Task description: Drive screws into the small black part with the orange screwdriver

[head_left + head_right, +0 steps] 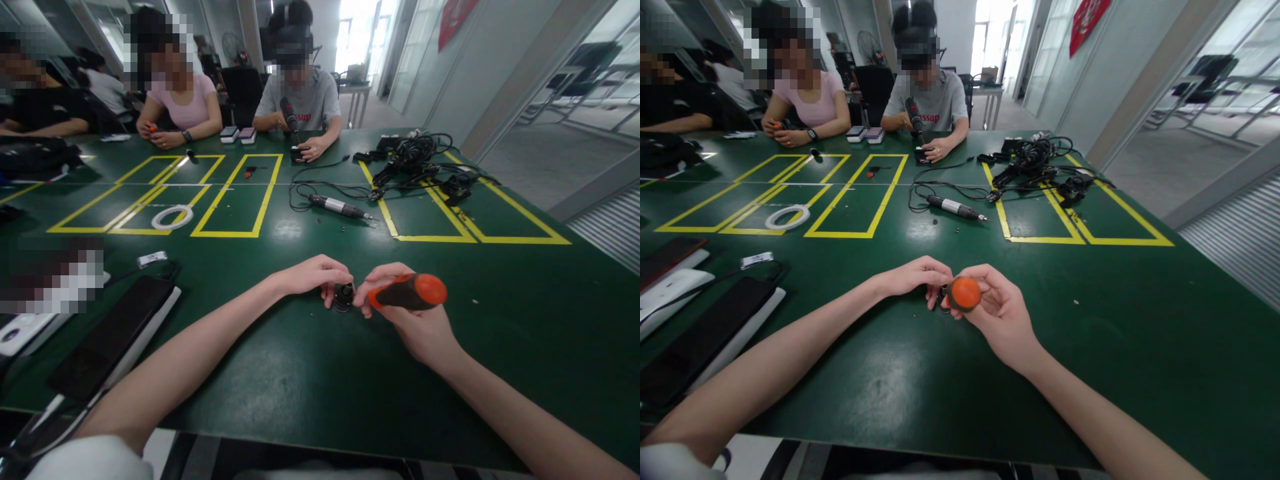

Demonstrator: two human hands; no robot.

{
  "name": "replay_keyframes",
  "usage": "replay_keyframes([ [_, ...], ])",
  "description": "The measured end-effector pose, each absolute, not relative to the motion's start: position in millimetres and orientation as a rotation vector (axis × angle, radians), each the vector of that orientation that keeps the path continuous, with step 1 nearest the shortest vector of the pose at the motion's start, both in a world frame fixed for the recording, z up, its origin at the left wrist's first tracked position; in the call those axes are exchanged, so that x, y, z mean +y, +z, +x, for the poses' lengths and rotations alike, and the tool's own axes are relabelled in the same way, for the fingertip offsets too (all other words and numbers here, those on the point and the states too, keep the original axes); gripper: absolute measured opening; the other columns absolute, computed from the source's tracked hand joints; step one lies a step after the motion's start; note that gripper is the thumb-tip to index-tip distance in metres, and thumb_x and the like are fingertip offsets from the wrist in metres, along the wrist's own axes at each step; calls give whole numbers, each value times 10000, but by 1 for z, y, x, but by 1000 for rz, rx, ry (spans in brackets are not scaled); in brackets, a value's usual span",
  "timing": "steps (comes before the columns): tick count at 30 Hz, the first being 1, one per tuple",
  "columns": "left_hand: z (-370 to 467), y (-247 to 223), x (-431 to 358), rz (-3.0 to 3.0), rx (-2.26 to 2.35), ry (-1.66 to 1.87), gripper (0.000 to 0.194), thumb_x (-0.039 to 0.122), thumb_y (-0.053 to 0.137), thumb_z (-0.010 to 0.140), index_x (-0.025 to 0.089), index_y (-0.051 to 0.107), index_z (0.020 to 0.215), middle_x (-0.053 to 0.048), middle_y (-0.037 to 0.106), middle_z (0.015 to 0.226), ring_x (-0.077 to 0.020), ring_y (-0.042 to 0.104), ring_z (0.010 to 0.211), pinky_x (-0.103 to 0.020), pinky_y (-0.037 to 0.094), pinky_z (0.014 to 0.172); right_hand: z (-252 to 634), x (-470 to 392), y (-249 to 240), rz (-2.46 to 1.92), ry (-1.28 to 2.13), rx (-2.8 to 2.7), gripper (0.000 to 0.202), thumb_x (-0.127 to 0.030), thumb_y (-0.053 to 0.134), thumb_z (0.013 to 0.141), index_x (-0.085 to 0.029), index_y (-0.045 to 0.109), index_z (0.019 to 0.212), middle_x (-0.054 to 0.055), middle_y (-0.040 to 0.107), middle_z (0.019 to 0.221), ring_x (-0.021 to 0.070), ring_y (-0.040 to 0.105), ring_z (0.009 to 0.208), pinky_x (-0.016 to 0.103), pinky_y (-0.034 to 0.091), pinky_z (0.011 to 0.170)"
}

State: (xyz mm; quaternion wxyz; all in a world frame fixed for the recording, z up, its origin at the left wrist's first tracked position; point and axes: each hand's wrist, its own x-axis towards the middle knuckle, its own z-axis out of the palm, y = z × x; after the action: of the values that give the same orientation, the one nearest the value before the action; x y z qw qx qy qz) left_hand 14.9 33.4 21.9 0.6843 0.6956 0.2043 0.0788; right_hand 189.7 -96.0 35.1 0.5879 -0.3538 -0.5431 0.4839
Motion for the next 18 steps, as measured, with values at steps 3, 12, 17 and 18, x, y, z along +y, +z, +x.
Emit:
replay_keyframes([
  [3,15,21,34,1556,457,180,271,360,622,923,130,654,782,-9,680,648,-88,622,483,-187,462,528,190,-97,34,-800,1059,-1317,267,-261,861,823,-241,681,1020,16,751,840,156,711,735,258,600,651],
  [12,15,23,33,1549,479,167,256,330,618,936,133,648,775,7,661,606,-86,613,480,-185,465,534,186,-96,40,-841,936,-1406,102,-272,841,850,-230,749,837,29,737,841,157,702,714,288,619,656],
  [17,14,21,33,1513,460,186,295,408,673,896,128,661,801,-5,680,698,-74,600,478,-183,464,522,187,-97,40,-938,1026,-1389,244,-423,720,960,-189,737,893,18,680,678,144,649,532,292,593,519],
  [18,14,21,33,1508,455,186,317,431,680,890,128,663,798,-8,681,711,-70,594,478,-184,468,525,186,-97,40,-930,1055,-1377,256,-437,700,973,-187,730,925,19,690,686,147,661,533,296,604,522],
])
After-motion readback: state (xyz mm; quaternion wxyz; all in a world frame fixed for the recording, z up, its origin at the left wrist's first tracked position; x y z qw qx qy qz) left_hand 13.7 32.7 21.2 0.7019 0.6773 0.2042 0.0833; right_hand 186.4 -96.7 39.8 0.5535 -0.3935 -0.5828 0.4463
